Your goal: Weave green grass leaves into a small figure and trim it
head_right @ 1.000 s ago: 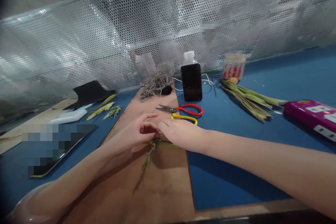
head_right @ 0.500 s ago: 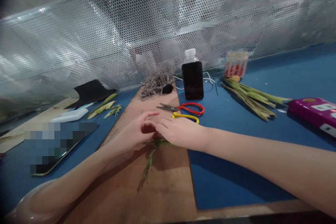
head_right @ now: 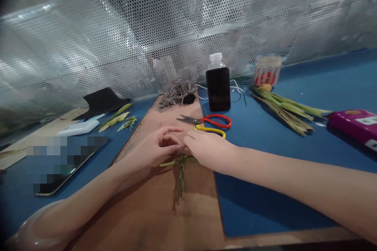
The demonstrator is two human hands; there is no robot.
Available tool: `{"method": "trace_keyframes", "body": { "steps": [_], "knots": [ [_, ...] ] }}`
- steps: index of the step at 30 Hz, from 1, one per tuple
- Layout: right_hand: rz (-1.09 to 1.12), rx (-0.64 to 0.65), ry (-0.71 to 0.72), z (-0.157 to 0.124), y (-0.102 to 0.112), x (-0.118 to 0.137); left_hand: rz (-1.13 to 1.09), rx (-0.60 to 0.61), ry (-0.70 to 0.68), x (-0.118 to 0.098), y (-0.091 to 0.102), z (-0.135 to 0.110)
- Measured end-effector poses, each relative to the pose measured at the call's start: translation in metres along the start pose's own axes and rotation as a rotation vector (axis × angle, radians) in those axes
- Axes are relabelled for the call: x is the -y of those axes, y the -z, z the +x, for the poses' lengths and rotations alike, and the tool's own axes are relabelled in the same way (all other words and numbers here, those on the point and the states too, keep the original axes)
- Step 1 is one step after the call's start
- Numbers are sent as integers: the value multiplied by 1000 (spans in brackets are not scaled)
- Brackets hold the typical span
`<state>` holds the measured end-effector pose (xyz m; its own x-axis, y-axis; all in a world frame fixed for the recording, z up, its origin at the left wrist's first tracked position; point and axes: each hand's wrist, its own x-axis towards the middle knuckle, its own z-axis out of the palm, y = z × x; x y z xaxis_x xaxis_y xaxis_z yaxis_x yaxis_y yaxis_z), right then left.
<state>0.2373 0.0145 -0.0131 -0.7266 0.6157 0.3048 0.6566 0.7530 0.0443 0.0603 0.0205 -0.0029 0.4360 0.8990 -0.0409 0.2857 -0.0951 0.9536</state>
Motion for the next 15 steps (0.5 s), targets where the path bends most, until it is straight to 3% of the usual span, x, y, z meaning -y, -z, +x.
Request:
{"method": "trace_keyframes", "body": {
  "steps": [5, 10, 15],
  "knots": [
    [153, 7, -199, 4, 8, 6, -4, -4, 9, 2, 2, 2],
    [210, -45, -230, 6, 4, 6, 2, -15, 20, 1, 1, 1],
    [210, -9, -312, 6, 5, 9, -1, -1, 26, -2, -1, -2]
  ]
}}
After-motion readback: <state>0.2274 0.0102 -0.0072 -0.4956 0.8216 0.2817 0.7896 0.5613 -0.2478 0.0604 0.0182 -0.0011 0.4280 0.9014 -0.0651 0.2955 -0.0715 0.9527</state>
